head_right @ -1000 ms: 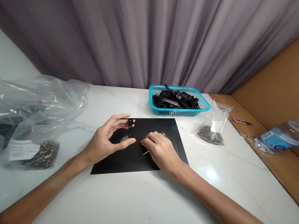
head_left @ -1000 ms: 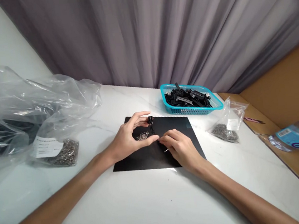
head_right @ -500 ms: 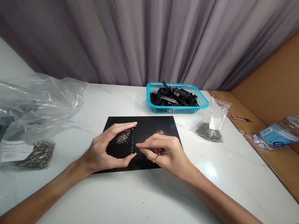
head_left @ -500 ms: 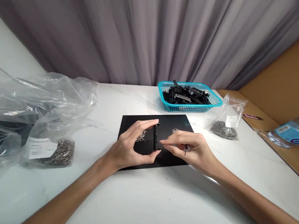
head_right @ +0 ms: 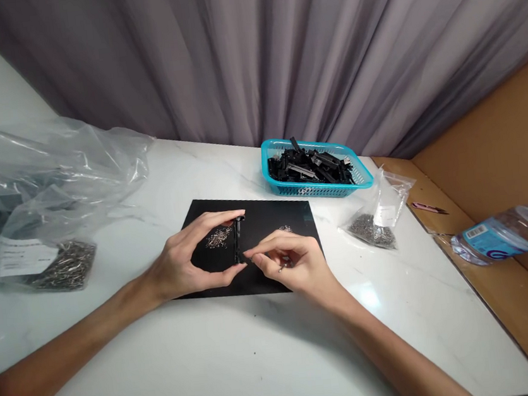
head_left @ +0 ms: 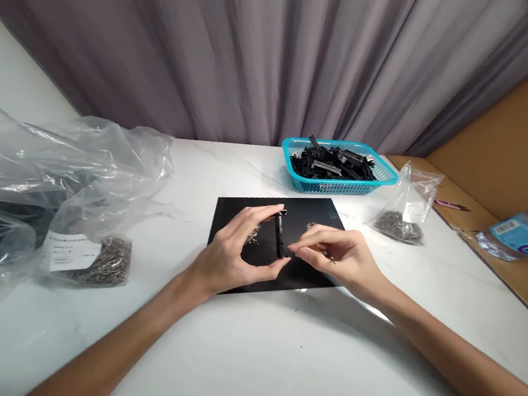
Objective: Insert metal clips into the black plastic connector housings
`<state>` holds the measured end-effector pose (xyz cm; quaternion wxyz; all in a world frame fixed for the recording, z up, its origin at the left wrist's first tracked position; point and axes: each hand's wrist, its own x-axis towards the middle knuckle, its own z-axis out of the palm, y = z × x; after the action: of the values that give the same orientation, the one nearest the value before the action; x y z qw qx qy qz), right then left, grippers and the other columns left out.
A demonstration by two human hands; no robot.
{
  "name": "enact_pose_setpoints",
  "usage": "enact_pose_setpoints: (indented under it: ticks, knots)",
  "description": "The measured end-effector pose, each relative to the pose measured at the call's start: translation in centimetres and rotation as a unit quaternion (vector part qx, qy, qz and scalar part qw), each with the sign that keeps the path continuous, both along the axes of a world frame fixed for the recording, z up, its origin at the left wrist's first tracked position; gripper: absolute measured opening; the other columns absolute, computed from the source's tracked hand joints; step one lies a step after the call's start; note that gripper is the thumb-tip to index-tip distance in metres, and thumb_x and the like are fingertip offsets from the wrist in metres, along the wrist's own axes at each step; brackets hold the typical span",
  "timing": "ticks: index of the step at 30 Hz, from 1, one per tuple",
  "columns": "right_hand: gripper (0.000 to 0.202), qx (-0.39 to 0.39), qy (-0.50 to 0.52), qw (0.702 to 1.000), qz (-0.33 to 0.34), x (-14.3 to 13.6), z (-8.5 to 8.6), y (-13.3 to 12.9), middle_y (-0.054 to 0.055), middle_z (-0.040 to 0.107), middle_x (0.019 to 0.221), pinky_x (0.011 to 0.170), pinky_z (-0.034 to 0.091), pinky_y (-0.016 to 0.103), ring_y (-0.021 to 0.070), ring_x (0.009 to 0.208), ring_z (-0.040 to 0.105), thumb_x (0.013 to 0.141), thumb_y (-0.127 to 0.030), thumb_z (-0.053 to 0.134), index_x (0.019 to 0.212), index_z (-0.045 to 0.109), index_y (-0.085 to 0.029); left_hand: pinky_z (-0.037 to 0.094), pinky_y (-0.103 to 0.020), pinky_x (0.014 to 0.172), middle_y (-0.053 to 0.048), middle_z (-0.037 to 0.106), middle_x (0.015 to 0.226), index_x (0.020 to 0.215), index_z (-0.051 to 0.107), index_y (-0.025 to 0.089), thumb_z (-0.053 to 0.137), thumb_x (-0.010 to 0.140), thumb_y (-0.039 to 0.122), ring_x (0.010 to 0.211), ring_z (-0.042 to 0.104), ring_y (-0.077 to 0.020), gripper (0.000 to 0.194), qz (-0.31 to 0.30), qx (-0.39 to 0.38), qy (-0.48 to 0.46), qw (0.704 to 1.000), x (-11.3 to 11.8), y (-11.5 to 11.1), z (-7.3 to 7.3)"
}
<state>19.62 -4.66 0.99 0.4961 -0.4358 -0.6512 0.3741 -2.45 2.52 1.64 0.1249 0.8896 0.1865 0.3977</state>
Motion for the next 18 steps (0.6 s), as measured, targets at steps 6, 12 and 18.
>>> enact_pose_setpoints:
  ticks: [6, 12, 18]
  knots:
    - [0.012, -0.014, 0.014, 1.0, -0.009, 0.36, -0.13, 0.13, 0.005, 0.073, 0.086, 0.057, 0.038, 0.031, 0.0176, 0.072, 0.055, 0.089, -0.028, 0.074, 0.096, 0.083, -0.026, 0.058, -0.038, 0.103, -0.01, 0.067, 0.132, 0.143, 0.049, 0.021, 0.078, 0.082, 0.03, 0.119, 0.066, -0.0244, 0.068, -0.005, -0.026, 0.001, 1.0, 0.21, -0.16, -0.16]
    - [0.01, -0.041, -0.002, 0.999, -0.005, 0.57, -0.07, 0.16, 0.005, 0.077, 0.09, 0.059, 0.04, 0.031, 0.0184, 0.075, 0.058, 0.088, -0.033, 0.078, 0.093, 0.083, -0.027, 0.057, -0.038, 0.104, -0.01, 0.067, 0.131, 0.142, 0.05, 0.021, 0.078, 0.083, 0.03, 0.119, 0.065, -0.0242, 0.066, -0.009, -0.042, 0.006, 0.999, 0.37, -0.18, -0.37]
    - [0.013, -0.088, 0.033, 0.995, 0.014, 0.6, -0.23, 0.15, 0.004, 0.077, 0.092, 0.065, 0.047, 0.029, 0.0176, 0.079, 0.063, 0.089, -0.036, 0.077, 0.097, 0.082, -0.027, 0.055, -0.038, 0.106, -0.009, 0.067, 0.132, 0.142, 0.051, 0.022, 0.079, 0.081, 0.03, 0.12, 0.066, -0.0248, 0.067, -0.003, -0.05, -0.002, 0.999, 0.35, -0.23, -0.47]
